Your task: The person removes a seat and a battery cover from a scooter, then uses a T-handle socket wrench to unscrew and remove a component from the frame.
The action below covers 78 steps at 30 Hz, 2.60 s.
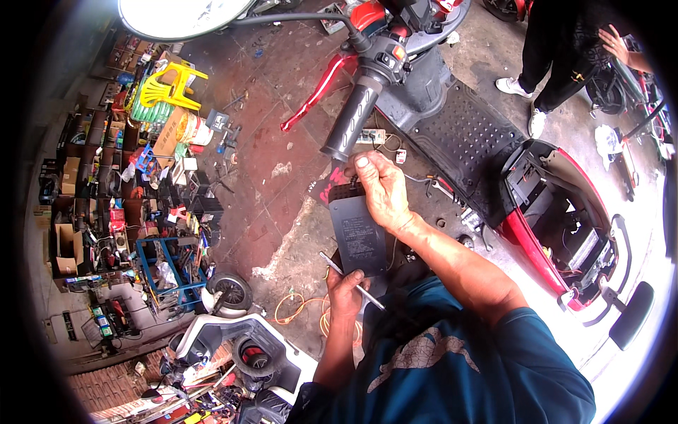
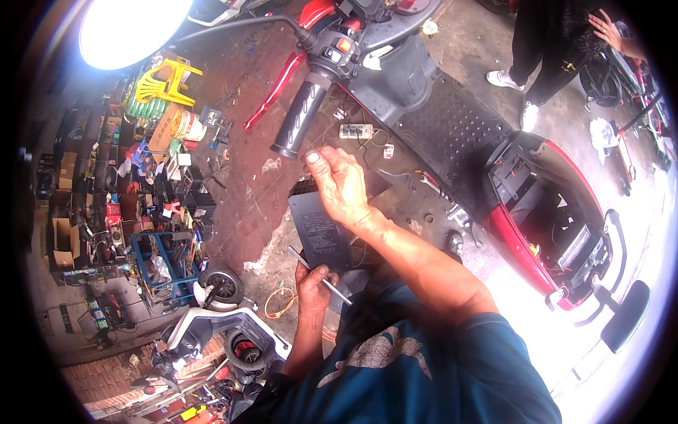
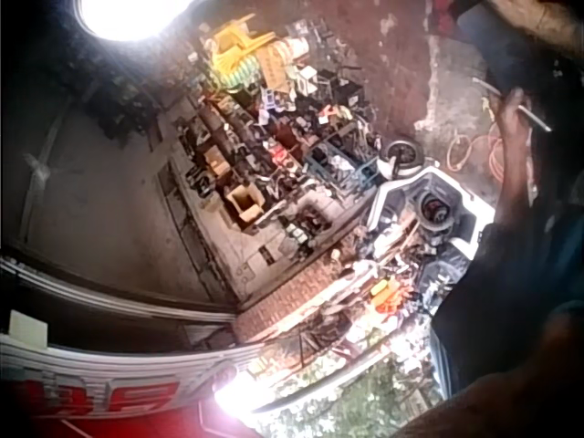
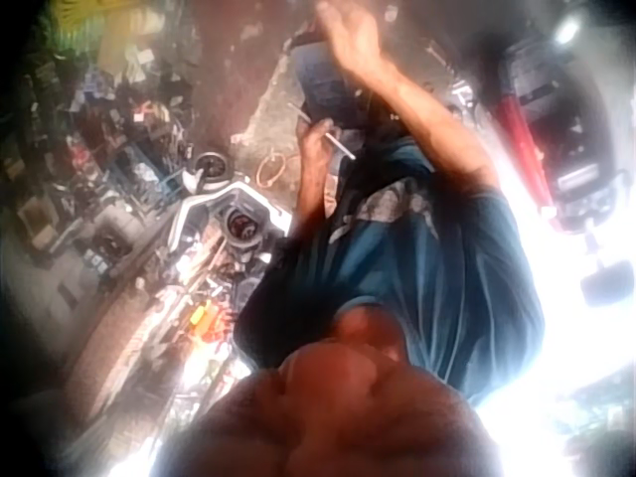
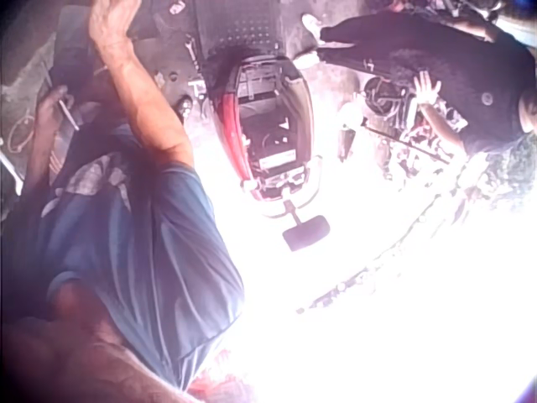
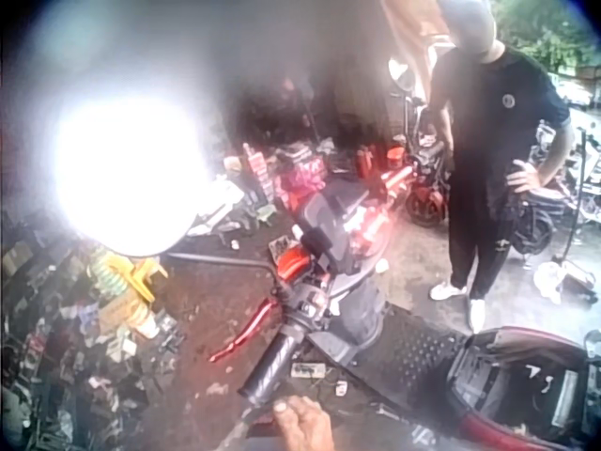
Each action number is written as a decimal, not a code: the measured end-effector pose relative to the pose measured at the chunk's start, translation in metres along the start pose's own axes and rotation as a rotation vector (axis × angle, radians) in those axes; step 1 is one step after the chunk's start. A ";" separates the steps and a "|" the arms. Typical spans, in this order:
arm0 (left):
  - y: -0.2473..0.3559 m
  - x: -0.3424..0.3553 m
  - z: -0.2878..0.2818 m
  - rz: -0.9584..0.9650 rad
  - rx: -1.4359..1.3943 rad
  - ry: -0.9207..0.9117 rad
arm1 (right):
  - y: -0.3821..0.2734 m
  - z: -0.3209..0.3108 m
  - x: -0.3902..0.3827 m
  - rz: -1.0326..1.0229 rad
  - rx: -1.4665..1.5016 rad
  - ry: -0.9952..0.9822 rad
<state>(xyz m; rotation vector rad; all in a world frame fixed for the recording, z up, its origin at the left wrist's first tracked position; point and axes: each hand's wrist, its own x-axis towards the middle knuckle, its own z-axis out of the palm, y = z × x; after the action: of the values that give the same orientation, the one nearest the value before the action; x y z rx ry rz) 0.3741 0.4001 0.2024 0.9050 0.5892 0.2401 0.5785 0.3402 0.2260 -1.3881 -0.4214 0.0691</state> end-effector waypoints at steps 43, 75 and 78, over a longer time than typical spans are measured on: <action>-0.220 0.284 -0.262 0.068 1.062 0.787 | 0.138 -0.354 -0.206 0.648 -1.399 0.182; -0.191 0.162 0.015 -0.044 0.697 0.175 | 0.114 -0.357 -0.191 0.621 -1.267 0.218; -0.181 0.165 0.050 -0.099 0.585 -0.058 | 0.141 -0.339 -0.186 0.596 -1.221 0.190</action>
<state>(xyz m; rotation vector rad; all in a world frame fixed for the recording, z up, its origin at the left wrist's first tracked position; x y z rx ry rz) 0.5292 0.3291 0.0199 1.4366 0.6609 -0.0567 0.5457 -0.0042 0.0039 -2.6657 0.2022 0.1809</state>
